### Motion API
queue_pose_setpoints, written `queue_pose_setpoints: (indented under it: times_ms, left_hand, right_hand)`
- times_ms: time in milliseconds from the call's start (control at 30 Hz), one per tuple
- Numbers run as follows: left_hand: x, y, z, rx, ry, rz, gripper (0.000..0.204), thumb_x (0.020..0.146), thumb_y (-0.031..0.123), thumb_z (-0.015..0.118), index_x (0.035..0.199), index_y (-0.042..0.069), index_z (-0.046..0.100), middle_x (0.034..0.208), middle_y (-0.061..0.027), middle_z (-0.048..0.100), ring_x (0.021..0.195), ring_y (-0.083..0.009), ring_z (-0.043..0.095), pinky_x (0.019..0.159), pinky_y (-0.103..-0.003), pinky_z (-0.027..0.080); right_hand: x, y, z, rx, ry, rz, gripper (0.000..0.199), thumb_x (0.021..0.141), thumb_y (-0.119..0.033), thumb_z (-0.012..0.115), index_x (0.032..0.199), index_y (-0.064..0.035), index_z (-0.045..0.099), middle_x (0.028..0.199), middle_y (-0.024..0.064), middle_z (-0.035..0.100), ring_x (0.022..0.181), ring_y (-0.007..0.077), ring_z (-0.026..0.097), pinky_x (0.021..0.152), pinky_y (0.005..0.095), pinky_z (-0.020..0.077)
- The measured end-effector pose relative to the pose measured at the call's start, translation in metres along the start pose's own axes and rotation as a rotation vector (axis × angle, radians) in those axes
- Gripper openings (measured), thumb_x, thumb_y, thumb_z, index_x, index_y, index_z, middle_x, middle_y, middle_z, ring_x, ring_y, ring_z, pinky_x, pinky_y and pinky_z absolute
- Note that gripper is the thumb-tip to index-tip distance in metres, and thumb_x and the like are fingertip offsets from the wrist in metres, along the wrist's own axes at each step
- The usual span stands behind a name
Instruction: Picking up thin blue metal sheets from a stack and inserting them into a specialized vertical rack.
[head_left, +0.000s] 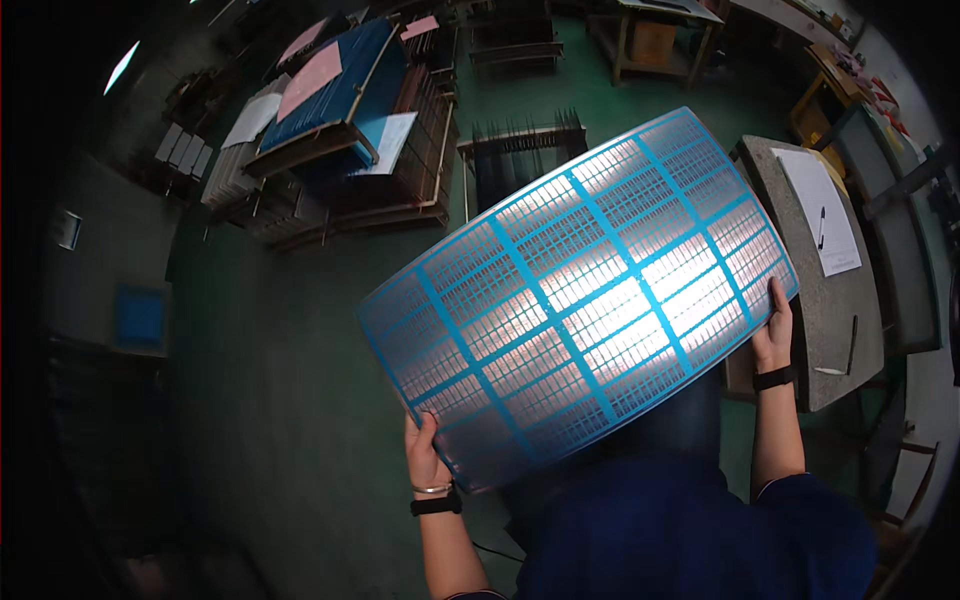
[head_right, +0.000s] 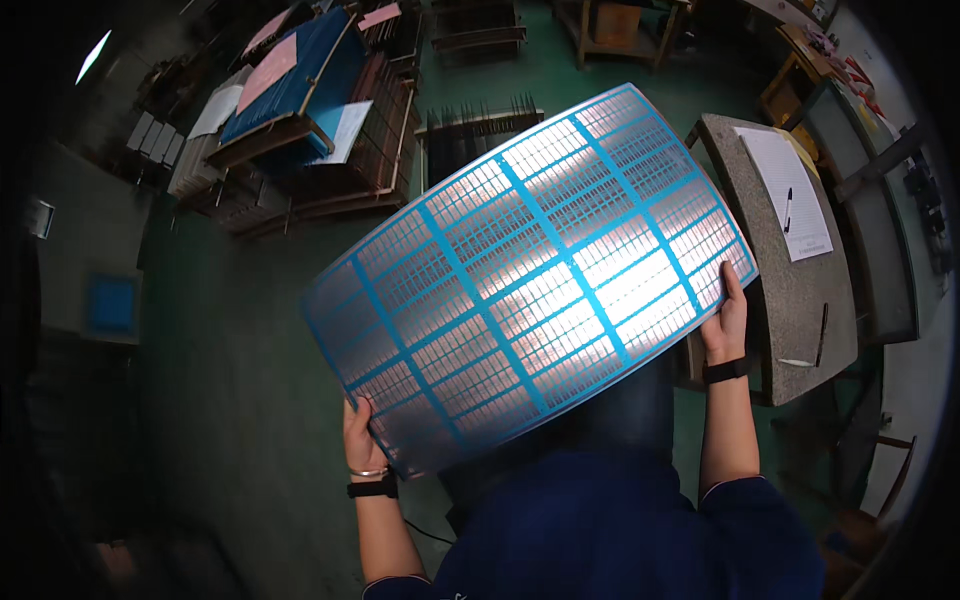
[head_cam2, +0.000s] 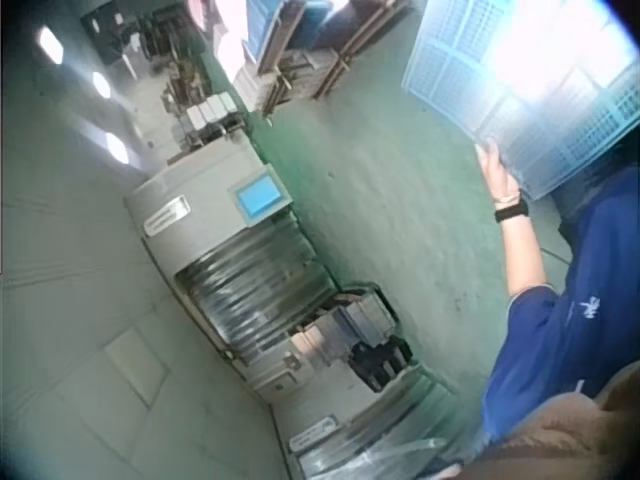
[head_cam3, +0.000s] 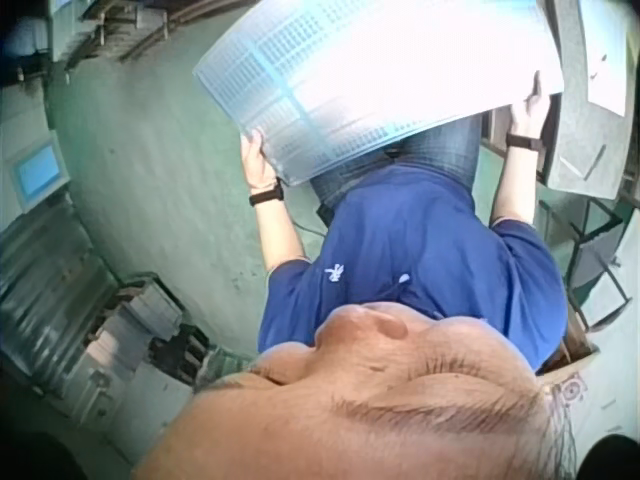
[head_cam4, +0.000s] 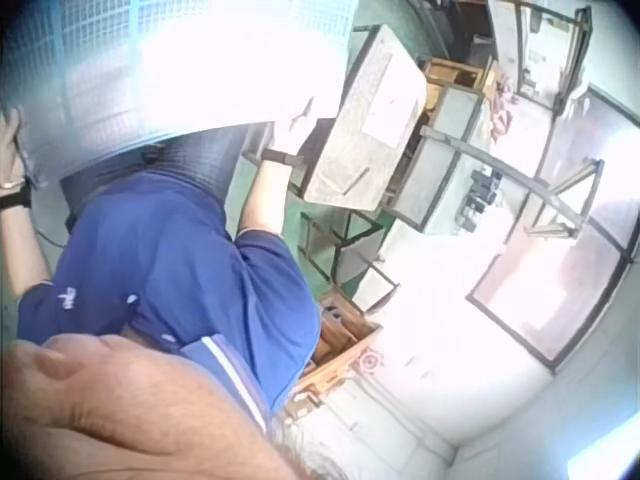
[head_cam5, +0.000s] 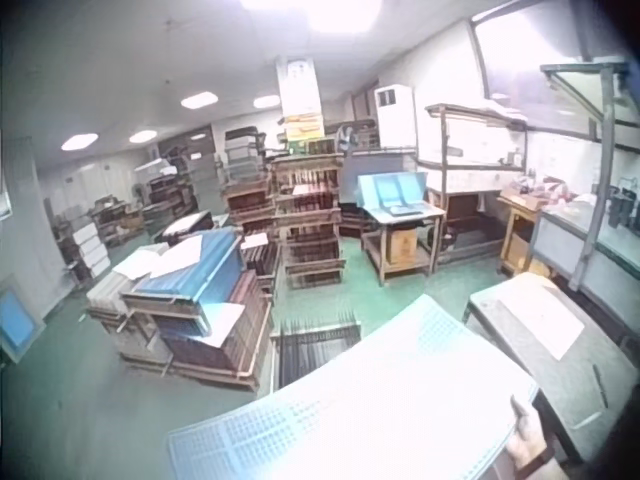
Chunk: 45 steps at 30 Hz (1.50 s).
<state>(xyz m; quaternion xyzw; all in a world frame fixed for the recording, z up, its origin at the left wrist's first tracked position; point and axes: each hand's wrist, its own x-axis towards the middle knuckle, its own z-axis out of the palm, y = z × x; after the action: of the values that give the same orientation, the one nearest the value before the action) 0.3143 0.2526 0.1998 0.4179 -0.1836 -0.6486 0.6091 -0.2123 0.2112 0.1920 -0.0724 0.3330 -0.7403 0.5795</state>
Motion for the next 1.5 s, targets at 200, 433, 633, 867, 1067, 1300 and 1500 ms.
queue_pose_setpoints:
  times_ms: [200,433,633,867,1067,1300,1500]
  left_hand:
    - [0.01,-0.015,-0.063,0.28,0.228,0.06,0.017,0.096,0.018,0.049,0.09,0.005,0.057,0.086,0.0012,0.061,0.076,-0.0089,0.057,0.071,-0.025,0.047]
    - [0.021,-0.028,-0.033,0.432,0.486,0.122,0.031,0.098,0.031,0.045,0.084,0.005,0.055,0.08,0.0021,0.057,0.072,-0.0069,0.053,0.066,-0.024,0.046]
    - [0.025,-0.036,-0.05,0.603,0.59,0.149,0.034,0.097,0.034,0.045,0.084,0.004,0.054,0.078,0.002,0.052,0.074,-0.0077,0.051,0.071,-0.025,0.046]
    - [0.028,-0.039,-0.053,0.849,0.704,0.099,0.065,0.094,0.046,0.044,0.132,-0.005,0.039,0.138,-0.0229,0.038,0.128,-0.0324,0.038,0.106,-0.044,0.03]
    - [0.022,-0.023,-0.038,0.755,0.7,0.167,0.052,0.096,0.038,0.044,0.118,-0.008,0.051,0.111,-0.0188,0.058,0.096,-0.0261,0.061,0.086,-0.037,0.051]
    - [0.008,0.008,-0.003,0.582,0.529,0.395,0.03,0.097,0.026,0.046,0.074,0.006,0.049,0.069,0.0048,0.044,0.063,-0.0052,0.043,0.055,-0.022,0.039]
    - [-0.012,0.033,0.038,0.505,0.424,0.463,0.024,0.095,0.018,0.049,0.073,0.008,0.049,0.07,0.0049,0.048,0.063,-0.0036,0.043,0.056,-0.02,0.036]
  right_hand:
    - [-0.042,0.011,-0.03,-0.101,0.006,0.123,0.04,0.089,-0.004,0.051,0.128,0.0009,0.043,0.126,0.0142,0.052,0.115,0.0278,0.052,0.099,0.0414,0.0415]
    - [-0.044,-0.012,-0.033,-0.081,-0.018,0.043,0.04,0.093,-0.016,0.048,0.128,0.0038,0.042,0.125,0.0152,0.053,0.115,0.026,0.052,0.098,0.0402,0.0417]
    - [-0.046,-0.06,0.002,-0.206,-0.166,-0.023,0.055,0.1,-0.036,0.03,0.137,0.0043,0.03,0.128,0.0235,0.049,0.117,0.0279,0.051,0.097,0.0375,0.045]
    - [-0.048,-0.068,0.019,-0.257,-0.307,-0.045,0.054,0.1,-0.035,0.024,0.136,0.0039,0.033,0.122,0.0243,0.054,0.112,0.0297,0.056,0.093,0.0385,0.0478]
    - [-0.057,-0.076,0.038,-0.462,-0.253,-0.099,0.052,0.098,-0.032,0.038,0.137,0.0034,0.033,0.111,0.0268,0.059,0.104,0.0254,0.061,0.086,0.0335,0.0512]
    - [-0.039,-0.082,0.049,-0.999,-0.036,-0.078,0.037,0.094,-0.033,0.052,0.111,-0.0011,0.059,0.068,-0.0086,0.044,0.058,0.002,0.036,0.053,0.0182,0.0317]
    - [-0.008,-0.064,0.019,-1.004,0.026,-0.217,0.023,0.095,-0.021,0.05,0.1,-0.0014,0.061,0.09,-0.0019,0.06,0.083,0.0065,0.053,0.076,0.0211,0.0419]
